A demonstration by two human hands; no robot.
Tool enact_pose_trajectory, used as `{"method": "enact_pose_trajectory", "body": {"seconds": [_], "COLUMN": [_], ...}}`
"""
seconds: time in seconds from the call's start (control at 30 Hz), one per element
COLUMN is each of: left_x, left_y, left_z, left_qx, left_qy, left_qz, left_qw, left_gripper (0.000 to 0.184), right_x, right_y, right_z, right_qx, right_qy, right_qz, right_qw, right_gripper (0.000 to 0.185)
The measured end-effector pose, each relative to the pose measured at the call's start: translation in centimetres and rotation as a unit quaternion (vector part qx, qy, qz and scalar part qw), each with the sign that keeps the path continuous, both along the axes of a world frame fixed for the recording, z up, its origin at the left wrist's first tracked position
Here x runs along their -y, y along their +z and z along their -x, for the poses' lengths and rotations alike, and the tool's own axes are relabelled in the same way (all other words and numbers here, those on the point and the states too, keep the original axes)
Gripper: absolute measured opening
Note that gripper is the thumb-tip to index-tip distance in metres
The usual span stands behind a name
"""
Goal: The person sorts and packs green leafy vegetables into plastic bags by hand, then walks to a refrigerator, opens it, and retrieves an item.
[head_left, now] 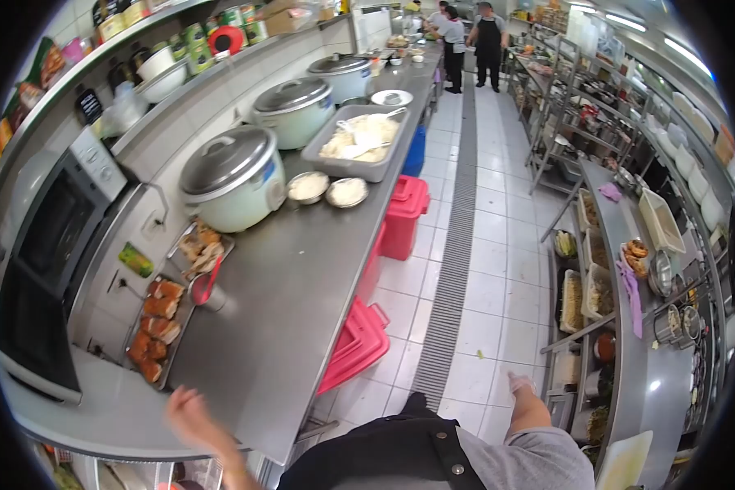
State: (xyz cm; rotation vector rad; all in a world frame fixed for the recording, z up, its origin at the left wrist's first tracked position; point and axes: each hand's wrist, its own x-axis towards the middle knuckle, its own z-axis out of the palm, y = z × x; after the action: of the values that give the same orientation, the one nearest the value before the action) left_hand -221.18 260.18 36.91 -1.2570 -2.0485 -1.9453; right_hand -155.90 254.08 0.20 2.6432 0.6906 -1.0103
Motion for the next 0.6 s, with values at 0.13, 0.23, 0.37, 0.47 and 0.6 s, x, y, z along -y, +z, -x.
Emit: {"method": "enact_pose_trajectory", "body": {"seconds": [0.13, 0.23, 0.37, 0.47, 0.6], "left_x": [-6.9, -8.0, -11.6, -15.9, -25.2], "left_y": [-19.5, -25.8, -47.0, -48.4, -49.1], "left_z": [-11.6, -18.6, -14.1, -11.1, -16.3], "left_qx": [-0.036, -0.106, -0.257, -0.12, -0.011], "left_qy": [-0.337, -0.393, -0.432, -0.353, -0.301], "left_qz": [0.356, 0.488, 0.601, 0.807, 0.858], "left_qw": [0.871, 0.772, 0.621, 0.457, 0.415], "left_gripper": [0.083, 0.077, 0.073, 0.071, 0.068], "right_x": [2.9, -2.6, -13.1, -20.4, -25.2], "right_y": [-9.1, -3.6, -2.4, -0.4, -4.6], "right_z": [-6.0, -1.5, 0.9, -1.1, -9.5], "right_qx": [-0.017, -0.114, -0.142, -0.244, -0.205], "right_qy": [-0.003, 0.002, 0.049, 0.087, 0.203], "right_qz": [0.035, 0.012, -0.204, -0.192, -0.196], "right_qw": [0.999, 0.993, 0.967, 0.947, 0.937], "right_gripper": [0.081, 0.1, 0.084, 0.061, 0.058]}}
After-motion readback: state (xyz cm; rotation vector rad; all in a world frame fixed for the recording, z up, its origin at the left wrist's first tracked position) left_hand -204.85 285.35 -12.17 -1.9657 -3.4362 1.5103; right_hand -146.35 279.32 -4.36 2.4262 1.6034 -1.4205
